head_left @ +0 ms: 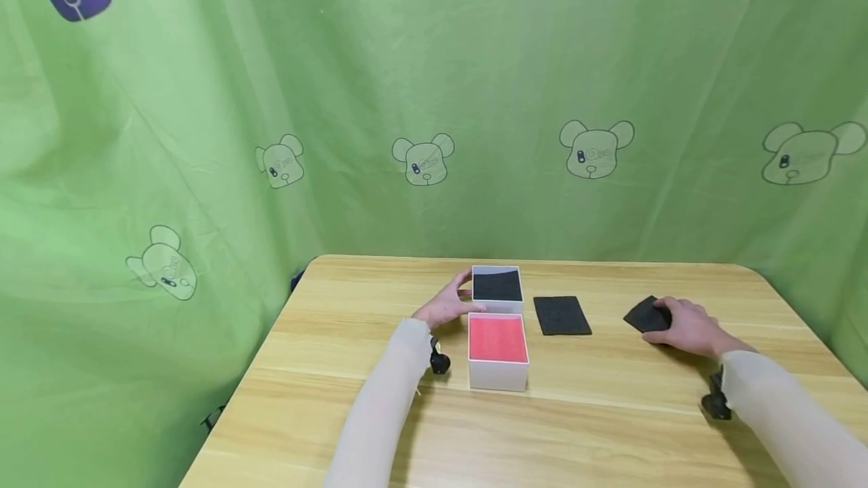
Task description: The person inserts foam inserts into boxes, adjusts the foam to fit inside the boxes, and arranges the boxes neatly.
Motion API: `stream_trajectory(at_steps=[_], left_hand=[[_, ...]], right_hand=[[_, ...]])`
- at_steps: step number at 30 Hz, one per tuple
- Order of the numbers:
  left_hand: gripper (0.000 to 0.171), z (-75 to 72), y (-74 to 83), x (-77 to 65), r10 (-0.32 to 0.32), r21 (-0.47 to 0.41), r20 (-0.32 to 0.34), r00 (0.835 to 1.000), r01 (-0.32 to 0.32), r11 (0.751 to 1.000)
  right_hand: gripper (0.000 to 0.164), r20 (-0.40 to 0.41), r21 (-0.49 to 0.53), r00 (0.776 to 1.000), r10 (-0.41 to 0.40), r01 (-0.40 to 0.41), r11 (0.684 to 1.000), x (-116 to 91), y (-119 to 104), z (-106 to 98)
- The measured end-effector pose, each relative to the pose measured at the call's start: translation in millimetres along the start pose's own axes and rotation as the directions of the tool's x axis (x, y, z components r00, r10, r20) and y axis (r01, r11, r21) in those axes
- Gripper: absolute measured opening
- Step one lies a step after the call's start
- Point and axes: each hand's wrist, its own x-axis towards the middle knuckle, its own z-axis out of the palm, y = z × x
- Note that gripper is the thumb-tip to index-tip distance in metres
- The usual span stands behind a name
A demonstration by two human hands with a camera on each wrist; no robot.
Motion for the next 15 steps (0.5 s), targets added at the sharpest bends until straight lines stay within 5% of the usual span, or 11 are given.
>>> stream_trajectory(at_steps=[15], left_hand=[[0.093, 0.6, 1.1, 0.9, 0.001, -0.022, 0.011, 1.0, -0.001, 1.0]], right_hand=[[0.087, -0.024, 0.007, 0.996, -0.085, 0.085, 0.996, -0.1, -28.1, -8.0]])
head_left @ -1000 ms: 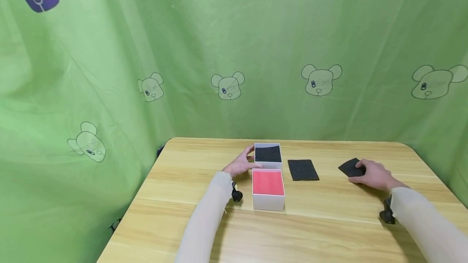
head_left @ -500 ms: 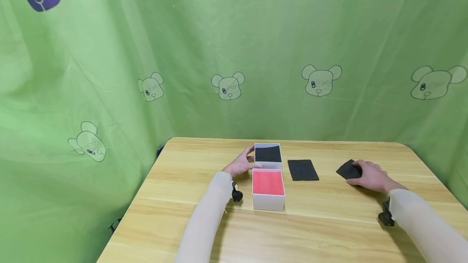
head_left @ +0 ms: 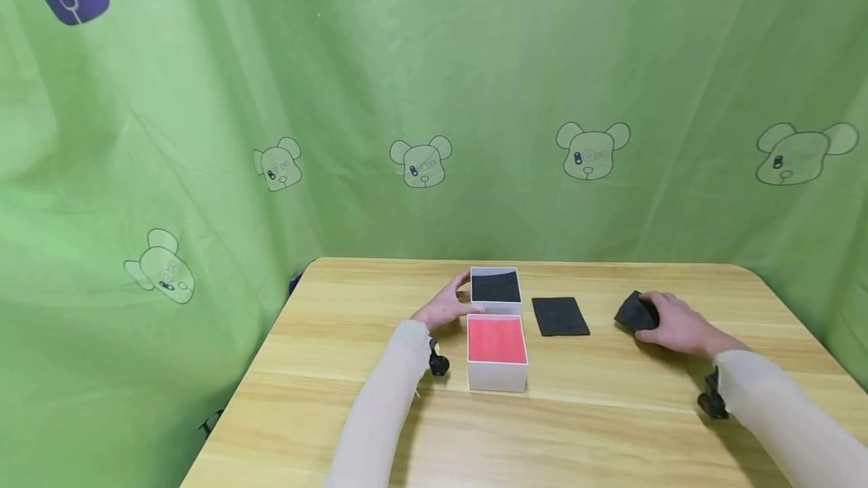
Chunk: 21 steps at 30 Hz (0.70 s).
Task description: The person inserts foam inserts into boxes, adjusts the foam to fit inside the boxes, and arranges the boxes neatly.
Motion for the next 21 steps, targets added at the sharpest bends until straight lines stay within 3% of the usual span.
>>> stream_trajectory(at_steps=[13, 21], left_hand=[[0.093, -0.2, -0.2, -0.4, 0.006, -0.005, 0.011, 1.0, -0.006, 1.0], [0.093, 0.6, 0.5, -1.0, 0.002, 0.003, 0.004, 1.0, -0.002, 1.0]], right_hand=[[0.08, -0.074, 0.027, 0.989, -0.131, 0.133, 0.991, 22.3, -51.6, -22.5], [0.08, -0.092, 0.003, 0.977, -0.194, 0.195, 0.981, 36.8, -78.1, -24.9]])
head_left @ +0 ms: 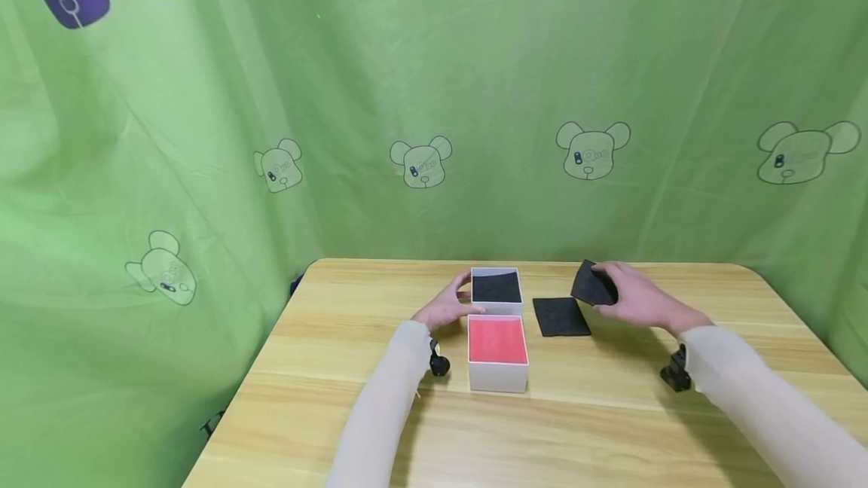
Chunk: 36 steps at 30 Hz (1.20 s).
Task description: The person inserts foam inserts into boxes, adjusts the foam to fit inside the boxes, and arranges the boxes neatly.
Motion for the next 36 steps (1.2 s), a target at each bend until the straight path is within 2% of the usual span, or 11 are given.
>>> stream_trajectory(at_steps=[16, 27, 36], left_hand=[[0.094, -0.6, 2.7, 0.6, 0.012, 0.005, -0.007, 1.0, -0.012, 1.0], [0.094, -0.6, 0.4, 2.8, 0.02, 0.002, -0.004, 1.0, -0.02, 1.0], [0.095, -0.8, -2.5, 2.2, -0.001, 0.015, -0.006, 1.0, 0.001, 1.0]], right_hand=[[0.077, 0.038, 0.043, 0.999, -0.021, 0.02, 0.999, 30.1, -45.5, -6.2], [0.074, 0.03, 0.064, 0.998, -0.057, 0.055, 0.996, 46.3, -66.3, -3.5], [0.074, 0.017, 0.073, 0.994, -0.104, 0.103, 0.992, 55.2, -77.4, 1.4]])
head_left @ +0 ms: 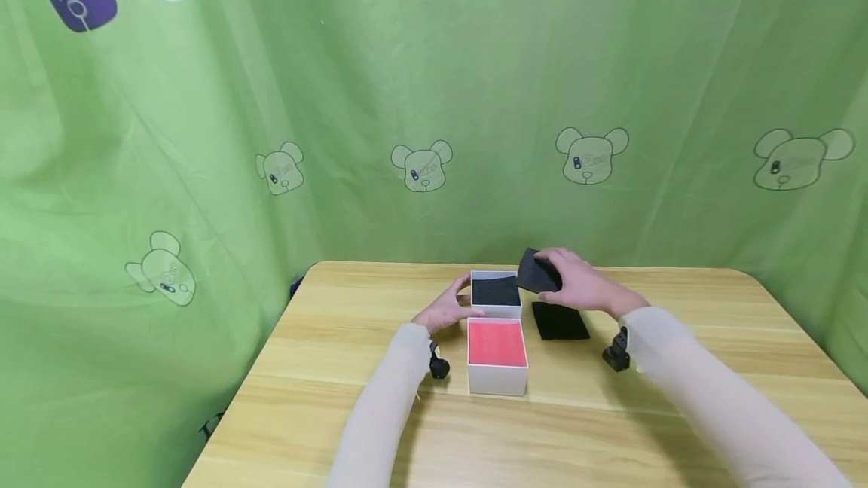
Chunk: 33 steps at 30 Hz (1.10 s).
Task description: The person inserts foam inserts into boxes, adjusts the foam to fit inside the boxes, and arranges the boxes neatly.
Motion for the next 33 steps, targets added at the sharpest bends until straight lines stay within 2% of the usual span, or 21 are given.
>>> stream_trajectory(at_steps=[6, 18, 33], left_hand=[[0.096, 0.4, 1.0, -1.7, -0.013, 0.033, -0.01, 1.0, 0.013, 0.999], [0.093, 0.8, 2.2, -3.2, 0.0, 0.004, 0.002, 1.0, 0.0, 1.0], [0.092, 0.6, -0.4, -1.1, -0.004, -0.008, -0.001, 1.0, 0.004, 1.0]], right_hand=[[0.075, 0.004, -0.001, 1.0, -0.002, 0.002, 1.0, 3.5, -6.0, 2.4], [0.074, 0.033, -0.001, 0.999, 0.01, -0.01, 1.0, 9.8, -18.7, 1.8], [0.075, 0.109, 0.037, 0.994, -0.007, 0.003, 0.999, 26.0, -29.9, 14.0]])
